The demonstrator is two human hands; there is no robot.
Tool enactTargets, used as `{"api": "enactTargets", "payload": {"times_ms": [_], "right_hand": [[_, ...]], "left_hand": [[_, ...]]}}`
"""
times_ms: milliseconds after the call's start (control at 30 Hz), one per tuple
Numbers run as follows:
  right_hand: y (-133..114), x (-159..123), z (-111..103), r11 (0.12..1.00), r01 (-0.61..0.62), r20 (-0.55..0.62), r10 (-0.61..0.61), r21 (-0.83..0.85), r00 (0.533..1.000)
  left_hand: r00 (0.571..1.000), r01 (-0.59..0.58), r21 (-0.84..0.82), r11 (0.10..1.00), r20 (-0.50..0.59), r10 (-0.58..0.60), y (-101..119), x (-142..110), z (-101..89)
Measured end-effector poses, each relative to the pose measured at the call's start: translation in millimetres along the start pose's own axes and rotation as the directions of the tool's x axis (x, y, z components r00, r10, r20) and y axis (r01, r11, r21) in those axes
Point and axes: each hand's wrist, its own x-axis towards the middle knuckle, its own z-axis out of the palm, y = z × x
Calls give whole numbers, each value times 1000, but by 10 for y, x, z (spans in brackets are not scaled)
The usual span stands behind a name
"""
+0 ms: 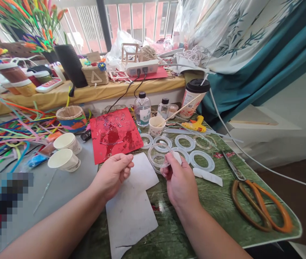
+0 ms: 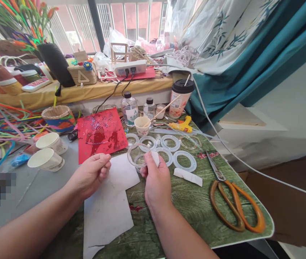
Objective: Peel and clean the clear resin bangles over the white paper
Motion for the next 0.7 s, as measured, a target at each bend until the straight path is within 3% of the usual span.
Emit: {"api": "enactTargets", "payload": {"times_ms": [233, 367, 467, 533, 633, 700], "right_hand": [[-7, 10, 0, 1000, -15, 7, 15, 10, 1000], [10, -2, -19, 1000, 11, 12, -10, -20, 1000], [48, -67, -24, 993, 19, 127, -3, -121, 992], [78, -125, -15, 979, 42, 222, 4, -200, 975], [104, -185, -2, 958, 74, 300, 13, -277, 954], [102, -194, -7, 954, 69, 287, 19, -291, 958]], "left_hand": [[993, -55, -3, 998, 105, 55, 37, -81, 12], [975, -199, 181, 963, 136, 176, -36, -43, -2], [951, -299, 325, 897, 179, 252, -96, -34, 10], [955, -286, 404, 869, 196, 223, -115, -32, 9], [962, -272, 512, 815, 153, 225, -109, -3, -38], [953, -291, 548, 784, 94, 288, -95, 36, -91]]}}
